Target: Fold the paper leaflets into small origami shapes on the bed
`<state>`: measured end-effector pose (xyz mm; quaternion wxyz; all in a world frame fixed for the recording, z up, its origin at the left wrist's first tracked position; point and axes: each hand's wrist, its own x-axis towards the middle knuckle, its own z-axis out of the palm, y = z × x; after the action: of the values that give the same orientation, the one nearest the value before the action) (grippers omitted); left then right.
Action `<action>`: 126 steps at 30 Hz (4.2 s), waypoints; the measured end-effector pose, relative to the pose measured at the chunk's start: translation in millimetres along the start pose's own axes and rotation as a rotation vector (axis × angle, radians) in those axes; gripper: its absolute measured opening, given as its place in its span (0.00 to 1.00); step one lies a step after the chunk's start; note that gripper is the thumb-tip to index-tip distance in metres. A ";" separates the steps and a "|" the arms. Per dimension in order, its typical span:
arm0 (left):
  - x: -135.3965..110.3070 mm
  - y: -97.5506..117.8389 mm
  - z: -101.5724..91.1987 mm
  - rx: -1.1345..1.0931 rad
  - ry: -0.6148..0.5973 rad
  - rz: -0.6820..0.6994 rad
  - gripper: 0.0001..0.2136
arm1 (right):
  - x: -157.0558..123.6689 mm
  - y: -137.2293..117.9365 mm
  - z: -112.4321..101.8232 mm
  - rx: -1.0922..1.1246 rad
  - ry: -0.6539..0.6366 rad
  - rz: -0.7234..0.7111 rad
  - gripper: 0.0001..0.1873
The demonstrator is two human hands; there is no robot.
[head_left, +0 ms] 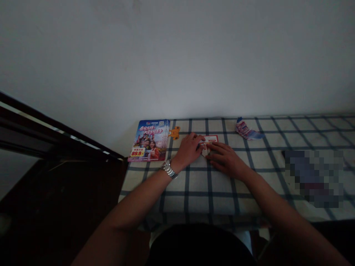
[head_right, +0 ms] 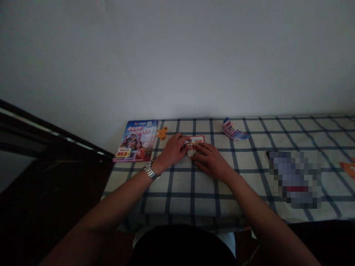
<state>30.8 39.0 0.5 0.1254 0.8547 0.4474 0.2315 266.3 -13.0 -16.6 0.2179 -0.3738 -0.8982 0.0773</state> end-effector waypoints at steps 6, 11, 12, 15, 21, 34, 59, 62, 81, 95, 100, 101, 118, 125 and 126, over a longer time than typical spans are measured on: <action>-3.8 1.8 2.0 0.061 0.019 0.009 0.12 | -0.4 -2.3 -1.2 -0.025 -0.017 0.000 0.14; -6.8 5.4 0.9 0.131 0.034 -0.014 0.12 | 0.3 -6.0 -2.3 -0.045 -0.026 0.012 0.22; -6.8 5.7 0.4 0.135 0.035 -0.018 0.11 | 0.5 -6.2 -2.0 -0.053 -0.028 0.006 0.23; -6.5 6.4 -2.3 0.155 0.038 -0.010 0.11 | 0.7 -5.9 -0.5 -0.072 -0.025 -0.012 0.22; -6.9 13.6 -9.1 0.272 0.007 0.145 0.08 | -0.4 -6.9 1.5 -0.074 -0.001 -0.005 0.20; -37.5 13.2 -15.1 0.165 -0.085 0.219 0.17 | -0.7 -7.6 3.0 -0.069 0.017 0.005 0.19; -45.0 5.7 -9.1 0.127 -0.091 0.258 0.23 | 22.4 -2.9 7.7 -0.162 0.042 0.109 0.21; -45.5 4.0 -9.4 0.107 -0.094 0.262 0.23 | 21.5 -5.5 9.2 -0.157 0.060 0.111 0.22; -46.5 0.1 -10.8 0.139 -0.113 0.291 0.24 | 22.7 -9.6 9.8 -0.141 0.099 0.116 0.20; -48.0 -2.6 -19.3 0.129 -0.109 0.298 0.20 | 21.6 -6.0 12.0 -0.106 0.091 0.073 0.19; -47.0 -2.2 -20.5 0.139 -0.115 0.316 0.20 | 20.7 -4.3 16.5 -0.072 0.119 0.068 0.20; -46.9 -2.1 -20.3 0.144 -0.115 0.317 0.20 | 20.5 -4.2 16.7 -0.064 0.123 0.068 0.20; -45.4 -1.9 -19.7 0.176 -0.111 0.335 0.19 | 27.2 -1.5 18.1 -0.039 0.148 0.117 0.20; -46.4 -3.0 -21.9 0.145 -0.127 0.306 0.19 | 26.5 -0.5 16.4 -0.020 0.162 0.098 0.21; -46.5 -3.5 -21.9 0.136 -0.128 0.310 0.19 | 26.2 -0.3 16.3 -0.014 0.160 0.096 0.21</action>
<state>-5.7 2.9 4.7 0.0583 0.9329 0.3160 0.1624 242.5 5.7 -22.3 0.2824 -0.4230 -0.8595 0.0513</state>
